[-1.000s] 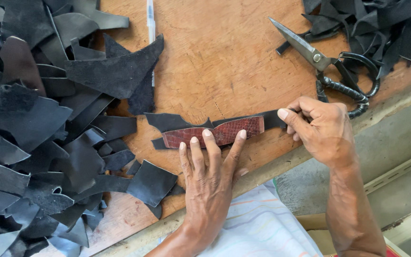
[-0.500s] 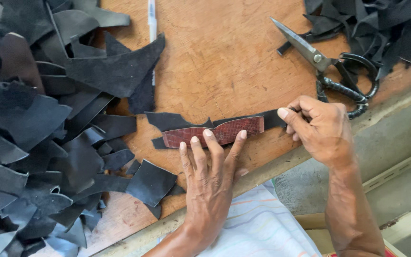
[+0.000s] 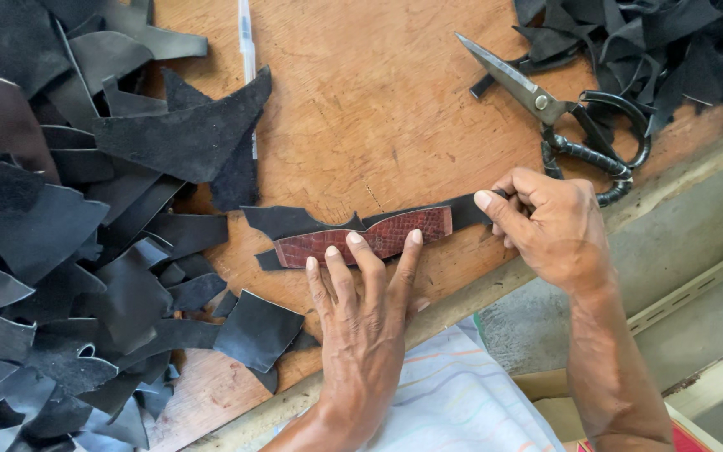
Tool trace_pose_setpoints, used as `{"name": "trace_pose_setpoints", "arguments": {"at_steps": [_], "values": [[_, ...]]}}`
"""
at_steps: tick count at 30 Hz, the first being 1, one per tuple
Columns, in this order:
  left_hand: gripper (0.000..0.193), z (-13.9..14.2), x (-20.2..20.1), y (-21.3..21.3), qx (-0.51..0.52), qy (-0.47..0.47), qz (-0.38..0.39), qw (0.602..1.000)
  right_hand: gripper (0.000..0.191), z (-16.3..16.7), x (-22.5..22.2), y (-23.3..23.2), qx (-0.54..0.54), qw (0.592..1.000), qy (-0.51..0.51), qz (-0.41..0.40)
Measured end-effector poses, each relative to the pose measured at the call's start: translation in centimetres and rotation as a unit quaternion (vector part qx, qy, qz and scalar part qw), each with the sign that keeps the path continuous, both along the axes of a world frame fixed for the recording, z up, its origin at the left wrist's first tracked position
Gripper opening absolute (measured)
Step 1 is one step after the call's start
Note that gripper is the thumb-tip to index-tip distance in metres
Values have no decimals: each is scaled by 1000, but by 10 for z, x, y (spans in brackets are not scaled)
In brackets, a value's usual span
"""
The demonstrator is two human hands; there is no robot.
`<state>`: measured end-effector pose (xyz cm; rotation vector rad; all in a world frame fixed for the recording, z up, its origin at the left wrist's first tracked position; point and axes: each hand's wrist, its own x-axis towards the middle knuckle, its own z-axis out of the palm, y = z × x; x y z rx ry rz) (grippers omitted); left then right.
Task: The person selects black leather pieces from a pile, aligns a reddish patterned template on each piece, traces the outline with a pen, and cuts the leather with scissors. The cut pieces are set aside on the table.
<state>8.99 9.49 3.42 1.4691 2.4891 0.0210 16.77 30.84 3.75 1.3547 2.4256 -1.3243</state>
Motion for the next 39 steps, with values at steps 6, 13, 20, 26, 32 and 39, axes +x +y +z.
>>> {"name": "trace_pose_setpoints", "arguments": {"at_steps": [6,13,20,26,32,39], "values": [[73,1,-1,2,4,1,5,1000,19,0,0,0,13,1000,6,15],[73,1,0,2,-1,-3,6,1000,20,0,2,0,23,1000,-12,17],[74,1,-1,3,4,-7,10,1000,28,13,-1,-21,200,967,96,125],[72,3,-8,-2,36,-36,2,999,38,7,-24,-36,88,943,182,264],[74,14,-57,-28,138,-217,4,966,37,7,-28,-39,114,937,164,288],[67,26,-73,-38,168,-321,28,932,36,8,-31,-40,116,934,156,299]]}}
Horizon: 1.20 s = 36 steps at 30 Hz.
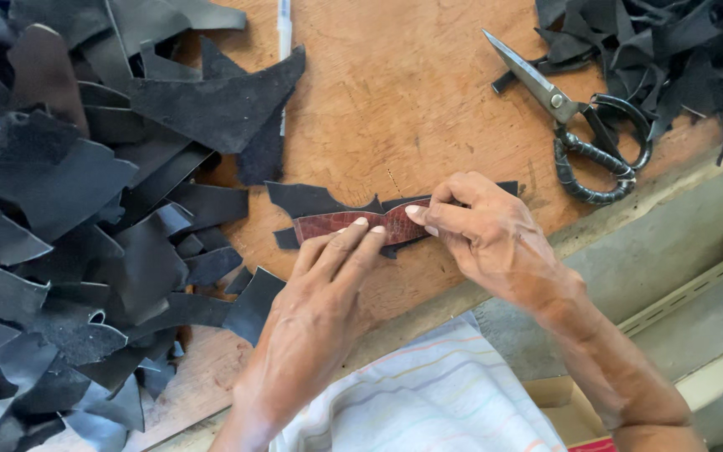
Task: The person selects black leather pieces from a pile, aligns a reddish patterned template on each piece, traces the outline with a pen, and cuts the leather with scissors. The cut pieces are set aside on the table.
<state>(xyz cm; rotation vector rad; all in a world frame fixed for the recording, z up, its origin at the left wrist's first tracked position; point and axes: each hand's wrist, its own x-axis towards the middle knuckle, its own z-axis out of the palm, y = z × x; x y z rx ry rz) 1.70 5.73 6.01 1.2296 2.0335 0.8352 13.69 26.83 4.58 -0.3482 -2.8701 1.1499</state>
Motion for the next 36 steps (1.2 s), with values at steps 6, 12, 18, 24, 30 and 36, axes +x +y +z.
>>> {"name": "trace_pose_setpoints", "arguments": {"at_steps": [6,12,18,24,30,36], "values": [[54,-13,29,11,3,132,21,991,28,2,-2,-3,1,1000,-2,-10],[65,-28,57,28,-42,229,54,971,26,8,-6,-5,5,1000,-5,-10],[61,-25,32,13,22,148,67,986,21,9,-7,-5,0,999,-29,-17],[73,-11,6,2,58,21,55,997,29,9,-8,-4,-10,999,-37,-20],[59,-11,7,2,77,49,63,994,27,9,-8,-3,-4,999,-38,-19],[48,-30,25,0,108,136,75,982,25,9,-8,-2,-6,999,-41,-19]]}}
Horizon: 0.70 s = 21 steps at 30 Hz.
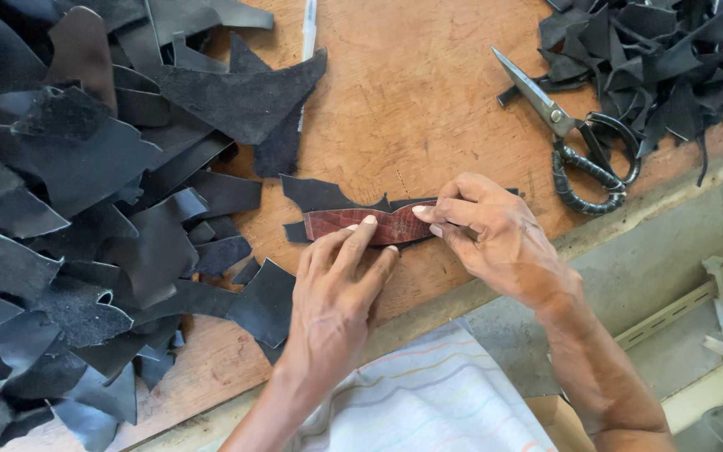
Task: The person selects black leather pieces from a pile, aligns a reddish patterned template on each piece, traces the outline with a pen, and cuts the leather with scissors. The cut pieces are set aside on the table.
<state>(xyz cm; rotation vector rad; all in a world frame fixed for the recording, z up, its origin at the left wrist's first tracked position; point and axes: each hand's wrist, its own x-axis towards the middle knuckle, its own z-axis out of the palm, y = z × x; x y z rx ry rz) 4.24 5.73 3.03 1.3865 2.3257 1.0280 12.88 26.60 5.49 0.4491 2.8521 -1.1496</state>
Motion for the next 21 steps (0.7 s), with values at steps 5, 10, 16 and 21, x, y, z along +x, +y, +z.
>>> {"name": "trace_pose_setpoints", "arguments": {"at_steps": [5,10,16,21], "values": [[46,-14,19,9,11,17,60,998,27,0,1,0,-5,1000,8,3],[60,-14,38,17,-99,101,27,990,21,4,-3,0,6,1000,-5,7],[66,-23,48,25,-133,126,37,982,36,17,-23,-4,85,991,-10,103],[63,-27,51,22,-138,115,35,983,36,-2,-76,-11,87,988,32,123]]}}
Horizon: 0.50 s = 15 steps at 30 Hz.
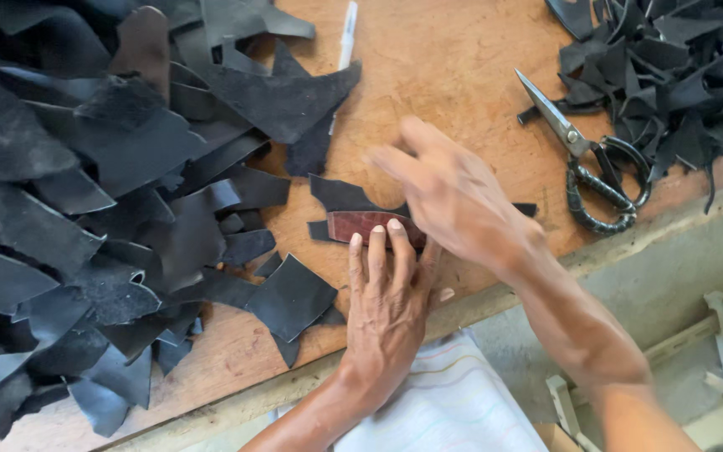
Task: The person selects black leather pieces from a pile, aligns a reddish patterned template on each piece, traces the outline with a pen, and cuts the leather with scissors. The cut pieces are set aside on the table.
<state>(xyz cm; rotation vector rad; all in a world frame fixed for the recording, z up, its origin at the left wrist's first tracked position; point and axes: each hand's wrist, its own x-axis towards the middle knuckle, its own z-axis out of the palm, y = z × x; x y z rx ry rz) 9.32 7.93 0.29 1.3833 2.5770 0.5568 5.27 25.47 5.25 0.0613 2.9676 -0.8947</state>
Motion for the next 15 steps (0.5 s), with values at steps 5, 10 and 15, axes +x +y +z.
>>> {"name": "trace_pose_setpoints", "arguments": {"at_steps": [5,10,15], "values": [[62,1,-1,-2,17,-5,4,1000,52,-22,-42,-1,21,996,81,32],[64,0,-1,0,23,4,9,1000,49,-22,-55,-1,8,997,72,1],[65,2,-2,0,22,8,10,1000,53,-21,-66,-3,54,997,50,22]]}}
